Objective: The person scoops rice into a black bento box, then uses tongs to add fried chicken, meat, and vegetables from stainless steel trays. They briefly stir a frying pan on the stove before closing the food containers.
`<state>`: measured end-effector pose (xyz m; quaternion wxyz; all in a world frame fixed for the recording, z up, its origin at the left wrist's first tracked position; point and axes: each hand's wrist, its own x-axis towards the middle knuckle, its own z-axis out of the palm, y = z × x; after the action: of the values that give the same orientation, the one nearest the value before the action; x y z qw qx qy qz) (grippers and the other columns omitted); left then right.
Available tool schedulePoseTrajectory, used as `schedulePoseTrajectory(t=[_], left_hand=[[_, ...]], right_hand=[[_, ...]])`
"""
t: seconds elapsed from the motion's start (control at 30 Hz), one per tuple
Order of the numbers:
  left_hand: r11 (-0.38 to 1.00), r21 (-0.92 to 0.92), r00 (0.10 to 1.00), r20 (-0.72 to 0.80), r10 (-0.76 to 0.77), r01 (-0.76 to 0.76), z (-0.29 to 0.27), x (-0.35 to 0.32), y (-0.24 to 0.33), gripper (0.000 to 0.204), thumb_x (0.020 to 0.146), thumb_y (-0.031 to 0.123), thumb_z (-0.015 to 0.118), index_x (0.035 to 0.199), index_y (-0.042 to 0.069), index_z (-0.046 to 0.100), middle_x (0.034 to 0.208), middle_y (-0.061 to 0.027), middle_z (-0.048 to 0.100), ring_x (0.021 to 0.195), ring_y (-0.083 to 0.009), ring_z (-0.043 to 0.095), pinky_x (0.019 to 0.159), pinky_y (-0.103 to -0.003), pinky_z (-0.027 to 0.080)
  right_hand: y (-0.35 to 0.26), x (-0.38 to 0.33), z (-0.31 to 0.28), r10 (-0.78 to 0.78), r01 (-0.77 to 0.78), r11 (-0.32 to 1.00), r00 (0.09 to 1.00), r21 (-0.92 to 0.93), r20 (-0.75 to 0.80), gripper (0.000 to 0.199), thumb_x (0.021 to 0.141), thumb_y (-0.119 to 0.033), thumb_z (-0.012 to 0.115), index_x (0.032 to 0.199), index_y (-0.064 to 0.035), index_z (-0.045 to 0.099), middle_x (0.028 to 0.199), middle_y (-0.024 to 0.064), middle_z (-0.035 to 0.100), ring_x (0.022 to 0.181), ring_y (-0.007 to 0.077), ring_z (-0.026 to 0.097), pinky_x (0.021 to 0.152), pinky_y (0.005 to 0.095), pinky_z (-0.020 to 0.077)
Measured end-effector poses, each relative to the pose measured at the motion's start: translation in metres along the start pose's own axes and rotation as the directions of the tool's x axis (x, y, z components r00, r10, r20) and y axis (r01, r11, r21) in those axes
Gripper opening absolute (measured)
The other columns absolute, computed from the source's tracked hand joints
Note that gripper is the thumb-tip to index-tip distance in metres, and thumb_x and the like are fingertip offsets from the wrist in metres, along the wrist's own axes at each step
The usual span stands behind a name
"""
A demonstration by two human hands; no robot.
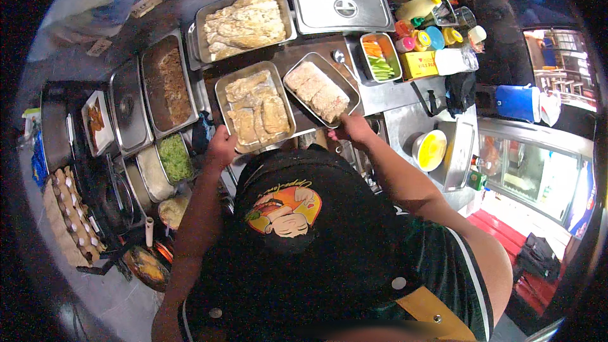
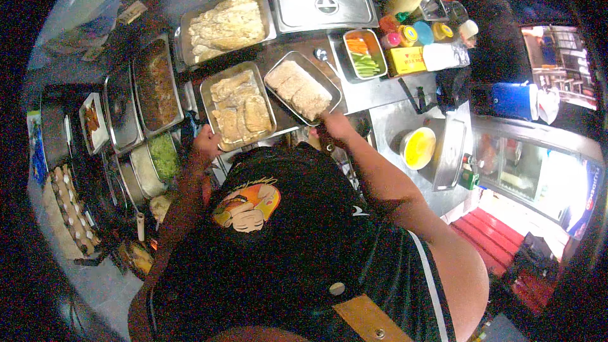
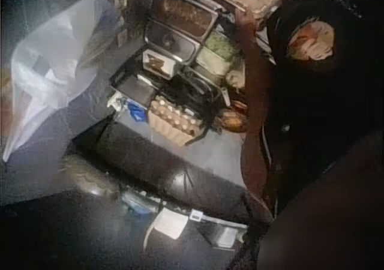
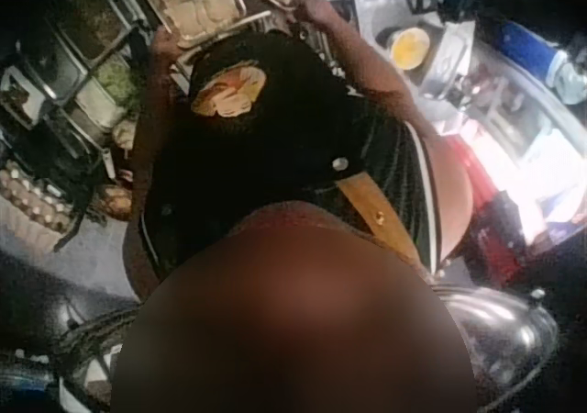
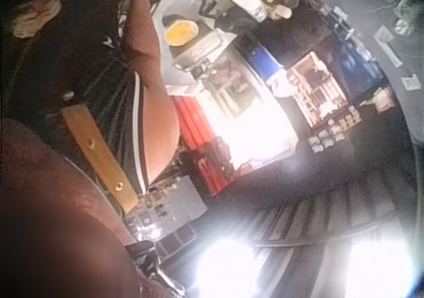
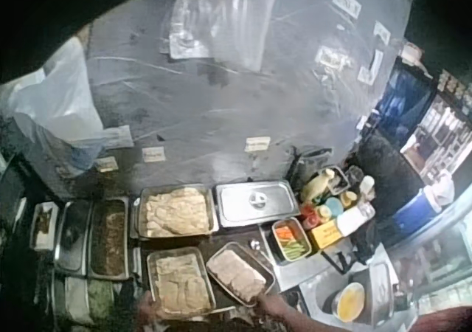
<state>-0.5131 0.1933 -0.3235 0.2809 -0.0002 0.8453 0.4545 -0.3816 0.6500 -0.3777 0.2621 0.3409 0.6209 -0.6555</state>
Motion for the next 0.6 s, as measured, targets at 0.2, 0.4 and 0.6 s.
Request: schedulePoseTrajectory(t=[0.2, 0.4, 0.6], left_hand=[[0.984, -0.176, 0.997, -0.06, -0.04, 0.029, 0.002, -0.011, -0.003, 0.026, 0.095, 0.024, 0.071, 0.11, 0.002, 0.072, 0.094, -0.0073, 0.073, 0.083, -0.0143, 0.069, 0.073, -0.033, 0.056], [0.86, -0.501, 0.988, -0.06, -0.146, 0.097, 0.01, -0.045, 0.029, 0.033, 0.093, 0.017, 0.072, 0.123, 0.003, 0.068, 0.108, -0.0105, 0.073, 0.092, -0.0202, 0.072, 0.084, -0.04, 0.062], [0.767, -0.62, 0.986, 0.113, -0.121, 0.165, -0.012, -0.092, 0.155, 0.036, 0.094, 0.008, 0.07, 0.128, -0.001, 0.063, 0.123, -0.0118, 0.073, 0.11, -0.0233, 0.072, 0.1, -0.042, 0.06]], right_hand=[[-0.08, -0.046, -0.045, -0.047, 0.053, 0.994, 0.997, -0.091, 0.059, 0.039, 0.104, -0.019, 0.056, 0.133, 0.0079, 0.053, 0.095, 0.0186, 0.071, 0.064, 0.0264, 0.073, 0.06, 0.0384, 0.065], [-0.169, -0.108, -0.135, -0.127, 0.12, 0.979, 0.991, -0.166, -0.035, 0.031, 0.104, -0.021, 0.056, 0.117, 0.0058, 0.062, 0.089, 0.0168, 0.073, 0.06, 0.0239, 0.072, 0.058, 0.0374, 0.0637], [-0.207, -0.106, -0.186, -0.188, 0.179, 0.981, 0.974, -0.077, -0.13, 0.034, 0.103, -0.022, 0.052, 0.121, 0.0062, 0.059, 0.09, 0.0186, 0.072, 0.065, 0.026, 0.074, 0.063, 0.0381, 0.0657]])
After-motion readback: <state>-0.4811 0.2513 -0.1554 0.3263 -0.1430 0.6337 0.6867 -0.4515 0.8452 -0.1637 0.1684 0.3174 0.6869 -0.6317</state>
